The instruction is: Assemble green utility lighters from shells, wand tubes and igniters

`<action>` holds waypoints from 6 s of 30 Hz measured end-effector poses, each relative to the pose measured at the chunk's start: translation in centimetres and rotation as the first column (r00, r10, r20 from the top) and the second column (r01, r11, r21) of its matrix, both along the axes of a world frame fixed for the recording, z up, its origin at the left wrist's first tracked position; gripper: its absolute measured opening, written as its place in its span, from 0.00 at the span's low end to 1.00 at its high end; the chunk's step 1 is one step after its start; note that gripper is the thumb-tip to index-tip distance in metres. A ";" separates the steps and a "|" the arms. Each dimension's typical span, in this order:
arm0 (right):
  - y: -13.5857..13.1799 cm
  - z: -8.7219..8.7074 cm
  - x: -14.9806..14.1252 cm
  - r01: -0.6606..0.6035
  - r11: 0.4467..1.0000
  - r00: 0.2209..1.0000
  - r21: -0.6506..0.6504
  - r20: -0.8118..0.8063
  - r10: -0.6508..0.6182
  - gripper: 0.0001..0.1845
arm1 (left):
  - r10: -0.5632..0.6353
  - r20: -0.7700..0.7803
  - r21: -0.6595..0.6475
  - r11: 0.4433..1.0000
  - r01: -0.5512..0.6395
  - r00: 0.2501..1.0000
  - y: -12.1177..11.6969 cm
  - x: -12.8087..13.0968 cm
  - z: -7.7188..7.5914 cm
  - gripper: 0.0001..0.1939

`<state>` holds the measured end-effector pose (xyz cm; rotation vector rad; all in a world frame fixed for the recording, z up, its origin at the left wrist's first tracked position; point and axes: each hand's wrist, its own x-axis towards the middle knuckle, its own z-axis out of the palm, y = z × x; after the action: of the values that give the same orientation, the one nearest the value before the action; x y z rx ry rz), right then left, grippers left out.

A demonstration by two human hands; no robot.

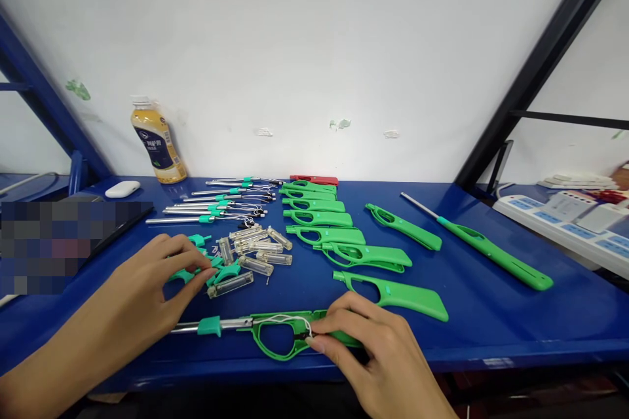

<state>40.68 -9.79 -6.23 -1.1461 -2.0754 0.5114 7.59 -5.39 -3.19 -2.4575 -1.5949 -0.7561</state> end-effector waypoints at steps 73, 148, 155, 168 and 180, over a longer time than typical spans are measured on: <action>-0.4 0.2 -0.1 0.012 0.992 0.995 -0.122 -0.095 -0.024 0.03 | -0.317 -0.012 0.138 0.939 0.315 0.948 -4.4 7.2 -3.8 0.16; -1.0 1.2 -1.7 0.109 0.992 0.981 0.069 -0.166 -0.096 0.07 | -0.407 -0.230 0.362 0.808 0.466 0.884 -3.8 7.9 -2.9 0.19; -0.3 1.0 -1.2 0.024 0.992 0.996 0.120 -0.088 -0.014 0.09 | -0.405 -0.233 0.359 0.809 0.465 0.884 -4.0 7.7 -3.1 0.20; -0.1 0.5 -0.9 0.015 0.996 0.998 0.090 -0.069 -0.009 0.05 | -0.385 -0.235 0.351 0.823 0.447 0.893 -3.8 8.0 -2.9 0.20; -0.2 0.8 -0.5 -0.037 0.999 0.998 0.022 -0.042 0.038 0.08 | -0.389 -0.265 0.286 0.842 0.457 0.882 -4.2 7.5 -2.1 0.21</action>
<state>40.15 -9.95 -5.38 -1.0774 -2.0645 0.5263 15.09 -9.54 -5.31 -2.5418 -0.7687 -0.7358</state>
